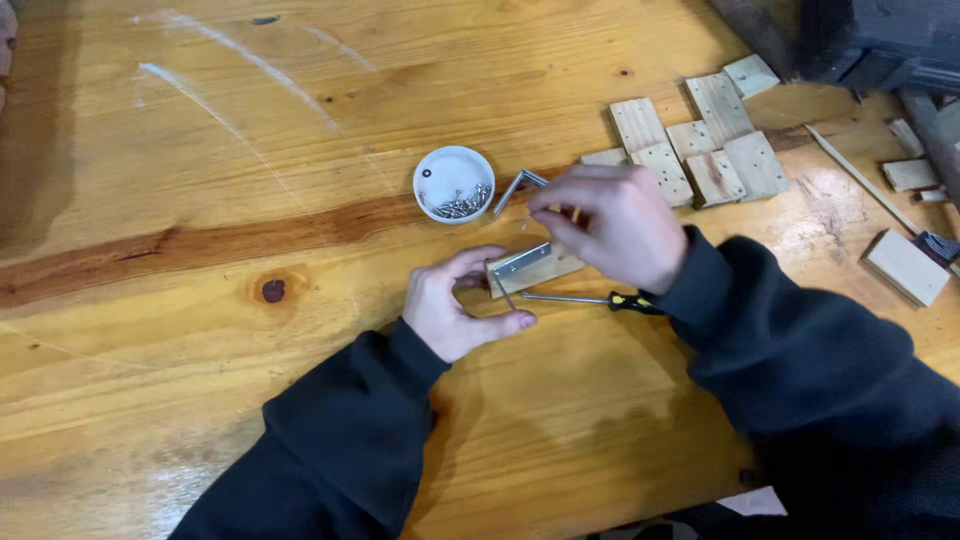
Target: The person assembles small wooden blocks with metal L-brackets using a screwdriver. They pick up screws, align the brackets to the wood, and tighten the screws to secure the joints. The process is repeated for multiple blocks on a wooden workbench.
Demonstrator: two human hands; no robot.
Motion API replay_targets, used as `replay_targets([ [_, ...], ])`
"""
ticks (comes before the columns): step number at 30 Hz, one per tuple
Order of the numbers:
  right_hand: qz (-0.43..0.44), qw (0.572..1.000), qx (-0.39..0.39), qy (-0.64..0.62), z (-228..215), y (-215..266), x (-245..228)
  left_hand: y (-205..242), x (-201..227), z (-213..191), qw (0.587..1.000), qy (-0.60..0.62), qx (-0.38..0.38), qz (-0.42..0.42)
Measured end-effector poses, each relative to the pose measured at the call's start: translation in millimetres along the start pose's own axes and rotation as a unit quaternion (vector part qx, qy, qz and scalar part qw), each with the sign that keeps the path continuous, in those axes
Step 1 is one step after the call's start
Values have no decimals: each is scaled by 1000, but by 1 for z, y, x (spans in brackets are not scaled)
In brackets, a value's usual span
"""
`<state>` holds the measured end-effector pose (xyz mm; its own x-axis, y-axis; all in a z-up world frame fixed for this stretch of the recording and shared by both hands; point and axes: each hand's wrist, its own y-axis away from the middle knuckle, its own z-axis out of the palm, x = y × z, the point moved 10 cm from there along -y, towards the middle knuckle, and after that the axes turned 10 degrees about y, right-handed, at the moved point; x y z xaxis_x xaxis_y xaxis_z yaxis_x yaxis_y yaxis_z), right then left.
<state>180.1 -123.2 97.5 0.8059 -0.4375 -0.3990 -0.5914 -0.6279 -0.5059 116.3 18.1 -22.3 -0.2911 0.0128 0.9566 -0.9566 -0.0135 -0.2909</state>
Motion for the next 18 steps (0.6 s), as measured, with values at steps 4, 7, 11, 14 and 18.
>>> replay_targets([
  [4,-16,997,-37,69,31,-29,9,-1,1,-1,1000,-4,1,1],
  [7,-23,984,-81,155,66,-44,34,-2,2,-2,1000,-11,-2,8],
  [11,-58,962,-146,224,118,-49,63,-2,5,-3,1000,-21,7,15],
  [14,-83,949,-185,243,140,-47,70,-3,4,-5,1000,-23,12,10],
  [18,-92,940,-214,251,145,-39,79,-3,-1,-4,1000,-13,10,-3],
])
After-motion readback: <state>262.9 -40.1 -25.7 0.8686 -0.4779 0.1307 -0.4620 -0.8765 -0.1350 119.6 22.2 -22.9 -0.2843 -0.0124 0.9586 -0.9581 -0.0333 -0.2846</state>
